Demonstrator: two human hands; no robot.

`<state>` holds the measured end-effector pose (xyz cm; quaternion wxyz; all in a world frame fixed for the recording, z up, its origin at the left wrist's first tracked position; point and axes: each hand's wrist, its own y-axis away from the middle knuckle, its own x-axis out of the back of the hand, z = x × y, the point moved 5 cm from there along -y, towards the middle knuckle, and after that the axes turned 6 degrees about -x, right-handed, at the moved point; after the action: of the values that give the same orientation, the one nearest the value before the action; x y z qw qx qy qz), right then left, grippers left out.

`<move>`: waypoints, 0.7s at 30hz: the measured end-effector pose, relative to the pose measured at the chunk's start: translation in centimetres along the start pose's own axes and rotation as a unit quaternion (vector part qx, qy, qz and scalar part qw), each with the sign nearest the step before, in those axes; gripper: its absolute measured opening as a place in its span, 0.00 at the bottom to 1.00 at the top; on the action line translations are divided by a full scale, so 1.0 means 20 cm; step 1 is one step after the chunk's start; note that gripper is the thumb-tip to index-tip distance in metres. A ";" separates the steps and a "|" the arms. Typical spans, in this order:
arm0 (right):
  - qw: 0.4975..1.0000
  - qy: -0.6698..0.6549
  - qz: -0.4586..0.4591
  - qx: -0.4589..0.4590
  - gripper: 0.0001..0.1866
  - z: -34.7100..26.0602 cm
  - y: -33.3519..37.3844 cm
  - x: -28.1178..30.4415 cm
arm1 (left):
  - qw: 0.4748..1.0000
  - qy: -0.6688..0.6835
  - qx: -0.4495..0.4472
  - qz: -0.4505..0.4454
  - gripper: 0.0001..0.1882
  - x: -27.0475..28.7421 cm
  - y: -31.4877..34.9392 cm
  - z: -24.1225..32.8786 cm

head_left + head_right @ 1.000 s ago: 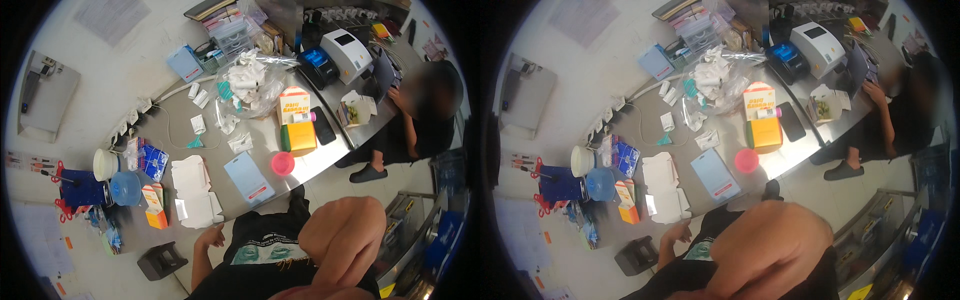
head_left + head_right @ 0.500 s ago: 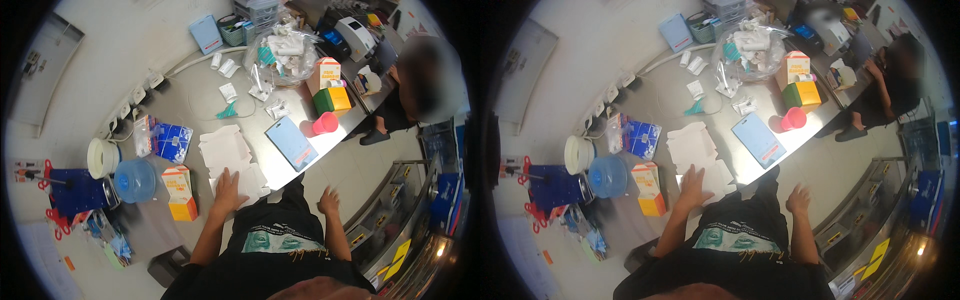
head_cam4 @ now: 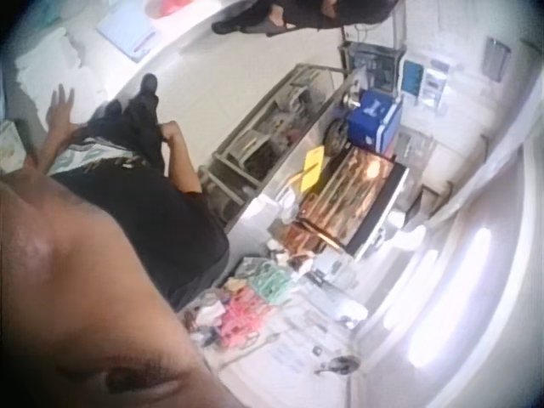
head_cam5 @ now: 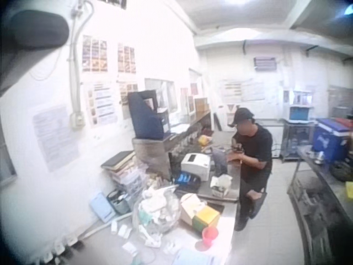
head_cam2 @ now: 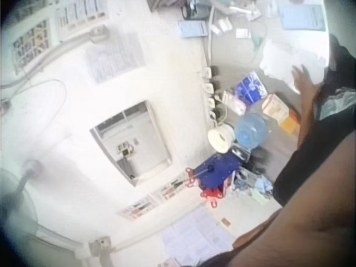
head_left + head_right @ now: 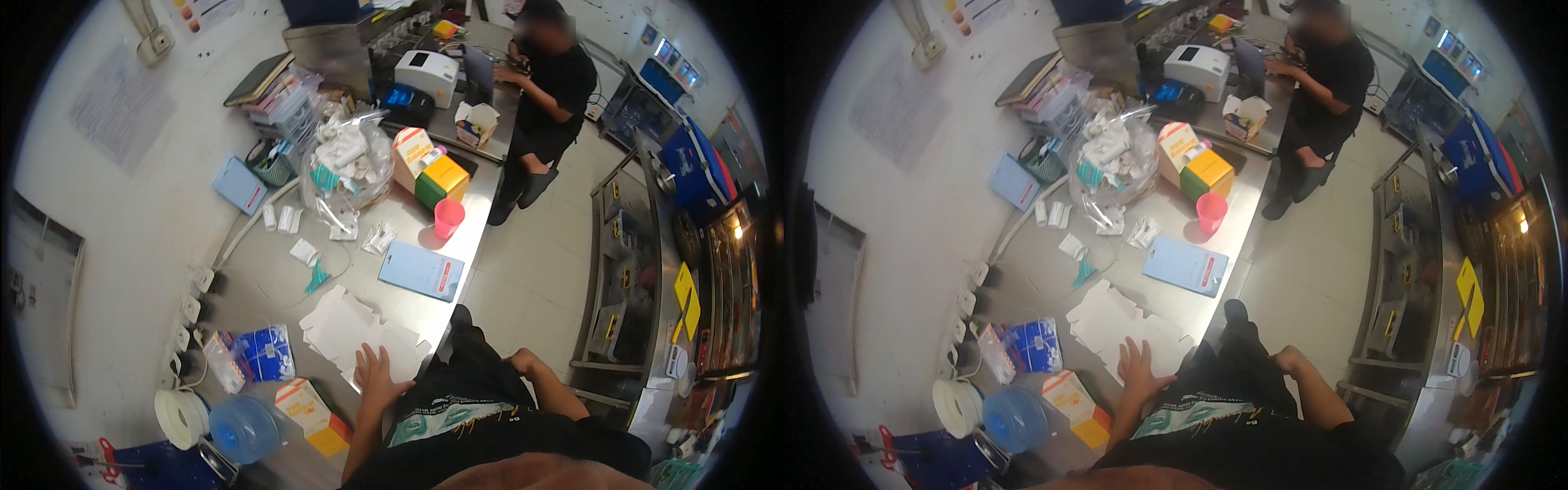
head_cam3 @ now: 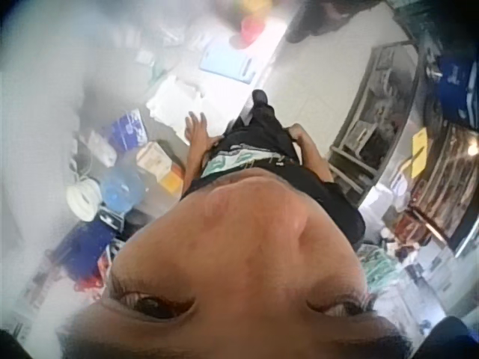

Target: The person folds and assembles small paper boxes from flat sheets on a cluttered counter. They fold the sides, tuck flaps, and form the box shape by hand.

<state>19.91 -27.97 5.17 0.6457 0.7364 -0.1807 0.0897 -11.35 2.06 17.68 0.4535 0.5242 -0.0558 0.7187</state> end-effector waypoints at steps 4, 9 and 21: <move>0.958 0.228 0.150 0.086 0.23 -0.07 -0.12 -0.01 | 0.985 0.045 -0.058 0.157 0.45 -0.02 -0.05 -0.06; 0.947 0.210 0.224 0.095 0.16 -0.31 0.18 0.00 | 0.972 0.089 -0.083 0.203 0.16 -0.02 -0.18 -0.02; 0.953 0.191 0.200 0.125 0.12 -0.35 0.19 -0.05 | 0.856 0.457 0.063 0.234 0.11 0.06 -0.18 -0.13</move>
<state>18.29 -21.37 9.41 0.5395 0.7295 -0.1846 0.3777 -10.62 6.33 16.02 0.2121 0.1362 0.0820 0.9642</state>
